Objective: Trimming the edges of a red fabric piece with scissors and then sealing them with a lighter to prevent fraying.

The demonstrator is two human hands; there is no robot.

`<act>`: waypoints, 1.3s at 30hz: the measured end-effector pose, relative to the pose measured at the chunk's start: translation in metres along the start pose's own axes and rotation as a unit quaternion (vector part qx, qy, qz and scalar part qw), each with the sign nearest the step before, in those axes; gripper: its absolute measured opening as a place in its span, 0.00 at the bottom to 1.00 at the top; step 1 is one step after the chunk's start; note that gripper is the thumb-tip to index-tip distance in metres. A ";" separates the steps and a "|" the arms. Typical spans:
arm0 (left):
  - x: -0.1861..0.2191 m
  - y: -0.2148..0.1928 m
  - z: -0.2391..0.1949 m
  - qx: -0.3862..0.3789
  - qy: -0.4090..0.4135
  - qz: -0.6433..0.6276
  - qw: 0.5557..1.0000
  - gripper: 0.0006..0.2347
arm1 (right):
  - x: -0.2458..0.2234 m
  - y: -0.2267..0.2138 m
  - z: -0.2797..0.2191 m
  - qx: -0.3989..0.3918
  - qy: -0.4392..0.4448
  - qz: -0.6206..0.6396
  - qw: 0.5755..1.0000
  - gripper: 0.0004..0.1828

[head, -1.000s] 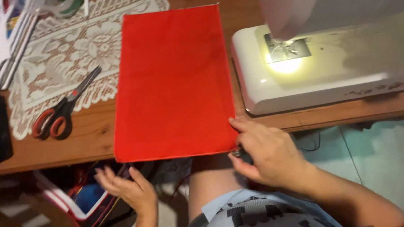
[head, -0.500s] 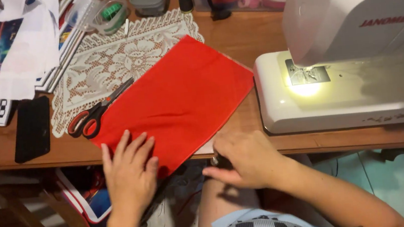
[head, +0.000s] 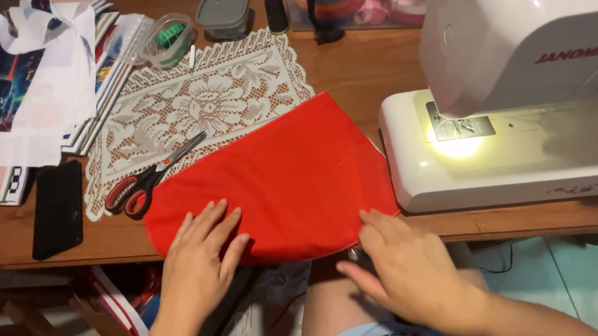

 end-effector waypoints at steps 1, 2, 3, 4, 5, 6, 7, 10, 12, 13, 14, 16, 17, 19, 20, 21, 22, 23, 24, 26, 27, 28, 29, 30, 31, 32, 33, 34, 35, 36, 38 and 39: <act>0.001 -0.001 0.006 -0.012 0.019 -0.024 0.999 0.18 | 0.000 -0.002 -0.006 0.002 0.017 0.015 1.000 0.27; 0.001 -0.002 0.011 -0.024 0.038 -0.049 0.998 0.18 | -0.001 -0.005 -0.013 0.002 0.035 0.030 0.999 0.26; -0.002 -0.002 0.017 -0.025 0.036 -0.050 0.998 0.18 | 0.000 -0.009 -0.007 0.001 0.034 0.030 0.999 0.26; -0.006 -0.001 0.023 -0.045 0.043 -0.068 0.996 0.17 | 0.000 -0.013 -0.001 0.011 0.020 0.022 1.000 0.27; -0.008 0.000 0.029 -0.065 0.050 -0.086 0.993 0.17 | -0.001 -0.018 0.005 0.021 0.005 0.014 1.000 0.27; -0.015 0.002 0.033 -0.065 0.052 -0.086 0.993 0.17 | 0.003 -0.010 0.002 0.022 0.007 0.013 1.000 0.27; -0.023 0.002 0.038 -0.039 0.037 -0.057 0.997 0.16 | 0.007 0.000 0.001 0.002 0.015 -0.002 1.000 0.29; -0.065 0.020 0.054 -0.079 -0.040 0.003 0.996 0.21 | -0.001 0.009 -0.001 -0.032 0.018 -0.029 0.999 0.32; -0.091 0.033 0.064 -0.144 -0.100 0.036 0.984 0.26 | -0.009 0.007 0.001 -0.045 0.014 -0.040 0.998 0.33; -0.099 0.036 0.070 -0.177 -0.105 0.054 0.977 0.27 | -0.010 0.004 0.003 -0.047 0.005 0.015 0.999 0.29; -0.107 0.039 0.076 -0.211 -0.108 0.071 0.969 0.28 | -0.013 0.001 0.006 -0.048 -0.002 0.070 0.996 0.26; -0.118 0.041 0.088 -0.224 -0.092 0.079 0.967 0.28 | -0.007 0.008 0.009 -0.031 -0.012 0.055 0.998 0.28; -0.123 0.043 0.093 -0.237 -0.079 0.087 0.964 0.28 | -0.005 0.011 0.011 -0.015 -0.022 0.040 0.999 0.30; -0.122 0.040 0.104 -0.258 -0.074 0.097 0.959 0.28 | -0.009 0.010 0.008 -0.017 -0.020 0.006 1.000 0.29; -0.121 0.040 0.109 -0.279 -0.069 0.108 0.952 0.28 | -0.011 0.010 0.007 -0.019 -0.018 -0.026 0.999 0.28; -0.122 0.045 0.113 -0.279 -0.067 0.106 0.952 0.28 | -0.011 0.009 0.003 -0.020 -0.016 -0.028 0.999 0.28; -0.122 0.049 0.117 -0.266 -0.051 0.119 0.955 0.28 | -0.011 0.008 -0.001 -0.016 -0.012 -0.004 1.000 0.27; -0.122 0.053 0.122 -0.253 -0.034 0.132 0.958 0.28 | -0.011 0.007 -0.006 -0.012 -0.007 0.020 1.000 0.25; -0.118 0.054 0.126 -0.253 -0.032 0.130 0.958 0.28 | -0.010 0.005 -0.010 -0.013 -0.005 0.018 1.000 0.25; -0.105 0.054 0.135 -0.226 0.039 0.180 0.956 0.27 | -0.008 0.000 -0.020 -0.001 -0.001 0.017 1.000 0.24; -0.098 0.052 0.138 -0.227 0.041 0.179 0.957 0.27 | -0.007 -0.004 -0.021 -0.002 0.002 0.016 1.000 0.24; -0.091 0.052 0.141 -0.244 0.041 0.166 0.955 0.28 | -0.005 -0.008 -0.023 -0.001 0.016 0.048 0.999 0.23; -0.084 0.051 0.143 -0.261 0.041 0.154 0.952 0.28 | -0.003 -0.012 -0.025 0.001 0.030 0.081 0.996 0.22; -0.082 0.053 0.146 -0.261 0.045 0.153 0.952 0.28 | -0.001 -0.011 -0.027 0.002 0.033 0.080 0.996 0.22; -0.080 0.056 0.149 -0.269 0.053 0.149 0.950 0.28 | 0.001 -0.009 -0.029 -0.012 0.037 0.072 0.997 0.22; -0.077 0.059 0.150 -0.278 0.060 0.144 0.948 0.29 | 0.004 -0.007 -0.032 -0.028 0.039 0.065 0.997 0.23; -0.073 0.056 0.152 -0.278 0.062 0.142 0.948 0.29 | 0.004 -0.009 -0.034 -0.029 0.041 0.063 0.997 0.23; -0.070 0.055 0.152 -0.296 0.047 0.115 0.947 0.29 | 0.005 -0.011 -0.037 -0.021 0.042 0.060 0.997 0.23; -0.067 0.053 0.152 -0.314 0.032 0.087 0.945 0.29 | 0.005 -0.013 -0.039 -0.014 0.043 0.057 0.997 0.24; -0.066 0.054 0.152 -0.317 0.032 0.086 0.944 0.29 | 0.006 -0.017 -0.038 -0.016 0.044 0.059 0.997 0.24; -0.066 0.055 0.152 -0.319 0.025 0.080 0.944 0.29 | 0.006 -0.029 -0.035 0.015 0.024 0.147 0.989 0.17; -0.066 0.055 0.153 -0.321 0.024 0.080 0.943 0.29 | 0.004 -0.036 -0.033 0.014 0.025 0.148 0.989 0.17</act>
Point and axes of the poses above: each hand's wrist, its own z-axis towards the middle knuckle, its own y-axis out of the palm, x = y × z, the point moved 4 cm from there along z, towards the middle knuckle, and after that the axes turned 11 degrees about z, right-handed, at the moved point
